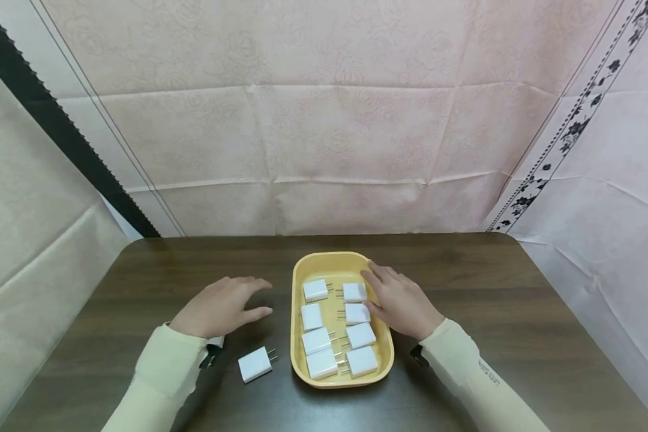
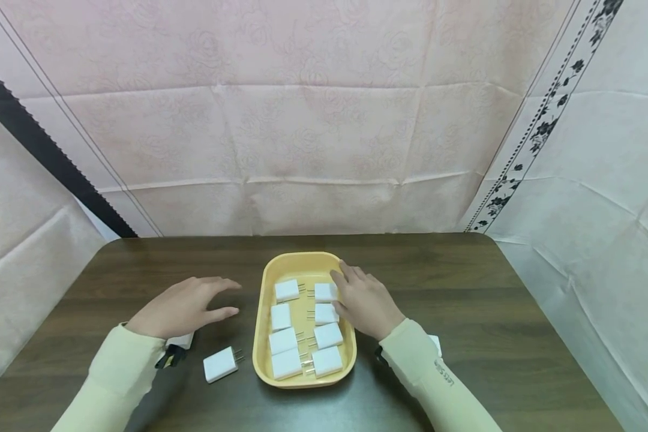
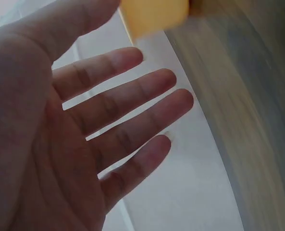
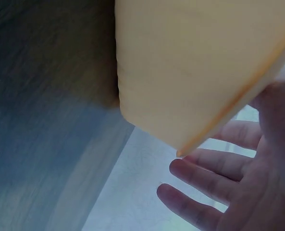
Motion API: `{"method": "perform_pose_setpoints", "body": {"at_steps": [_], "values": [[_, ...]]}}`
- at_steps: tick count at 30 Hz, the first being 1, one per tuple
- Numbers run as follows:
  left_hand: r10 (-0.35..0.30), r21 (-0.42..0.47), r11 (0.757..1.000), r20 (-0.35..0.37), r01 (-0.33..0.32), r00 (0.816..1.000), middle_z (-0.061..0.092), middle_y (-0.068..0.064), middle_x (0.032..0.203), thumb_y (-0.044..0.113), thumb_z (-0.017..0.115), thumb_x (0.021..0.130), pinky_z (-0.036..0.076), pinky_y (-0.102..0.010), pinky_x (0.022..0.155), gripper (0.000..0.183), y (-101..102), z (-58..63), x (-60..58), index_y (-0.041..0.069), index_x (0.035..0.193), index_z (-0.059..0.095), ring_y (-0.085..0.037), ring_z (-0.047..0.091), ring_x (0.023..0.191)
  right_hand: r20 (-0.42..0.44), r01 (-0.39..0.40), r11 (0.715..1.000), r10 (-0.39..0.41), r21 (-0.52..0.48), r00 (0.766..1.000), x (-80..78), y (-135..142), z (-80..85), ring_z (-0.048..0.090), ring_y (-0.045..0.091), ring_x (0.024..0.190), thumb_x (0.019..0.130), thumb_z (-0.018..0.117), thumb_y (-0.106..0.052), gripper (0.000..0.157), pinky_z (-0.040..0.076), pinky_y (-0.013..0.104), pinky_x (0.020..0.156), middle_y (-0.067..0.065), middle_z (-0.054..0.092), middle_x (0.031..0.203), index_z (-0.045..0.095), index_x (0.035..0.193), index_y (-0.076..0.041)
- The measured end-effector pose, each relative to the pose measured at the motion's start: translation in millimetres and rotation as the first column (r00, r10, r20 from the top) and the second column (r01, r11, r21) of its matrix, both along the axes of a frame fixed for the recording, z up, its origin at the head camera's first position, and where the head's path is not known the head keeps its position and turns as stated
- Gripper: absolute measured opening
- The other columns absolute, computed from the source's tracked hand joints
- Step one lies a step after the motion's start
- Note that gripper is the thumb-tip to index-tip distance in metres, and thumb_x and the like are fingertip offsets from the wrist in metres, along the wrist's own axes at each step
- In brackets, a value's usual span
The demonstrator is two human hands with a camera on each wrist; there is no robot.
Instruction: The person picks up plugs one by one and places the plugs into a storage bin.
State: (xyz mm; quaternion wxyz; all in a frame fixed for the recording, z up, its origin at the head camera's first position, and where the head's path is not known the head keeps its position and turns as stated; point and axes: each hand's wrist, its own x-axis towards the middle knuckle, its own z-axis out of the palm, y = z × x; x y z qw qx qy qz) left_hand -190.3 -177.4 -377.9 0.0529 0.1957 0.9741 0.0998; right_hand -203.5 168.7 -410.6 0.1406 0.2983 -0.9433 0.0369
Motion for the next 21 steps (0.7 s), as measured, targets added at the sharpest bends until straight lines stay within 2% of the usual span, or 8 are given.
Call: {"method": "perform_pose_setpoints", "body": {"at_steps": [3, 9, 14, 21], "values": [[0.025, -0.009, 1.000, 0.015, -0.025, 1.000, 0.067, -0.007, 0.134, 0.041, 0.072, 0.092, 0.050, -0.056, 0.104, 0.049, -18, -0.2, 1.9, 0.016, 0.134, 0.064, -0.031, 0.064, 0.124, -0.006, 0.003, 1.000, -0.003, 0.013, 1.000, 0.0, -1, -1.7, 0.062, 0.040, 0.124, 0.091, 0.076, -0.030, 0.058, 0.056, 0.055, 0.094, 0.024, 0.054, 0.147, 0.059, 0.137, -0.001], [0.034, 0.010, 0.999, 0.055, -0.034, 0.998, 0.067, -0.011, 0.134, 0.041, 0.076, 0.089, 0.051, -0.058, 0.101, 0.052, -46, -3.2, 7.8, 0.012, 0.132, 0.065, -0.034, 0.064, 0.122, -0.017, 0.007, 1.000, -0.006, 0.007, 1.000, 0.0, -2, -2.1, 0.063, 0.039, 0.123, 0.089, 0.077, -0.027, 0.057, 0.057, 0.055, 0.093, 0.024, 0.054, 0.147, 0.059, 0.136, 0.000], [0.056, 0.026, 0.998, 0.099, -0.059, 0.994, 0.066, -0.013, 0.135, 0.045, 0.078, 0.086, 0.051, -0.060, 0.099, 0.058, -61, -6.1, 12.2, 0.012, 0.132, 0.065, -0.036, 0.063, 0.123, -0.005, 0.021, 1.000, -0.021, 0.002, 1.000, 0.7, -3, -2.2, 0.063, 0.039, 0.124, 0.090, 0.076, -0.027, 0.056, 0.057, 0.056, 0.092, 0.023, 0.053, 0.147, 0.059, 0.137, -0.001], [0.080, -0.001, 0.997, 0.132, -0.080, 0.988, 0.064, -0.020, 0.135, 0.051, 0.081, 0.080, 0.051, -0.063, 0.096, 0.064, -74, -11.6, 12.3, 0.011, 0.127, 0.067, -0.042, 0.062, 0.123, 0.047, 0.047, 0.999, -0.046, -0.017, 0.998, 1.3, -4, -2.7, 0.061, 0.038, 0.126, 0.092, 0.074, -0.029, 0.056, 0.055, 0.058, 0.094, 0.022, 0.051, 0.151, 0.057, 0.139, -0.003]]}}
